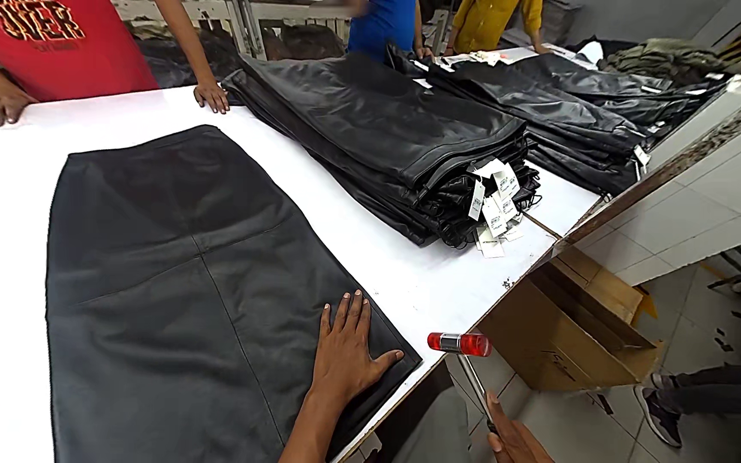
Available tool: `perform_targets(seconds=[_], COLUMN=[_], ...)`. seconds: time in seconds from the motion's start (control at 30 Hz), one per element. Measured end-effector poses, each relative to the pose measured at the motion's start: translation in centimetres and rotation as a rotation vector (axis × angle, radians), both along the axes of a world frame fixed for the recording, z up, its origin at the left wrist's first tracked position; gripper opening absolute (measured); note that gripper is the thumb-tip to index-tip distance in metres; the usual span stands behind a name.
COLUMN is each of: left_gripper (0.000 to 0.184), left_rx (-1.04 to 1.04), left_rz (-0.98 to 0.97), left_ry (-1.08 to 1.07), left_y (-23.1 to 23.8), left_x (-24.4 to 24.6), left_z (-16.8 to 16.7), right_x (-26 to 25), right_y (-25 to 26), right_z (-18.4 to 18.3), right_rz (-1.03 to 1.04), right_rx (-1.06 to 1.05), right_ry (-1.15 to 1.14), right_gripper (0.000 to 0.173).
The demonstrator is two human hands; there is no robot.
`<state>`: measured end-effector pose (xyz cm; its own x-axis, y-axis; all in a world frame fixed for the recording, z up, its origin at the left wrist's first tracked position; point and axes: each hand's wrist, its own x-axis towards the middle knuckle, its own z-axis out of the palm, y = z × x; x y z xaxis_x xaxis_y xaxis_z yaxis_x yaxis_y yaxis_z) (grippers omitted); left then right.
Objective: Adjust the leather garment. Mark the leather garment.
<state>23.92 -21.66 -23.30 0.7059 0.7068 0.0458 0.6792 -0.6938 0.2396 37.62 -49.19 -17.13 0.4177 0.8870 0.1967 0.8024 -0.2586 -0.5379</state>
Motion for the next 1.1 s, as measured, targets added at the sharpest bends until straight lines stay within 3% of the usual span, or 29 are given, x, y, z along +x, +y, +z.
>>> perform_targets(seconds=[0.1, 0.23, 0.37, 0.57, 0.7, 0.87, 1.0, 1.1], left_gripper=[0.119, 0.120, 0.119, 0.121, 0.127, 0.130, 0.132, 0.134], left_rx=[0.000, -0.006, 0.014, 0.029, 0.002, -0.032, -0.038, -0.070], left_rz=[-0.004, 0.005, -0.004, 0.002, 0.006, 0.024, 0.020, 0.038], left_ry=[0.010, 0.016, 0.003, -0.030, -0.009, -0.011, -0.041, -0.034], left_y=[0.0, 0.2, 0.1, 0.0, 0.3, 0.0, 0.0, 0.0], left_x=[0.1, 0.2, 0.3, 0.1, 0.1, 0.0, -0.1, 0.0], left_z=[0.1, 0.3, 0.1, -0.1, 0.3, 0.3, 0.5, 0.7], right_x=[0.4, 0.0, 0.1, -0.5, 0.3, 0.0, 0.3, -0.3], right_y=[-0.1, -0.2, -0.3, 2.1, 3.2, 4.0, 4.5, 5.3], right_z=[-0.8, 0.0, -0.7, 1.0, -0.3, 0.2, -1.1, -0.3], right_rz=[-0.007, -0.029, -0.020, -0.057, 0.007, -0.003, 0.036, 0.016], right_rx=[-0.143, -0.035, -0.180, 0.090, -0.126, 0.027, -0.122, 0.007], right_ry=[0.039, 0.018, 0.062, 0.044, -0.008, -0.031, -0.020, 0.006], right_gripper=[0.044, 0.043, 0.045, 0.043, 0.044, 0.043, 0.045, 0.044])
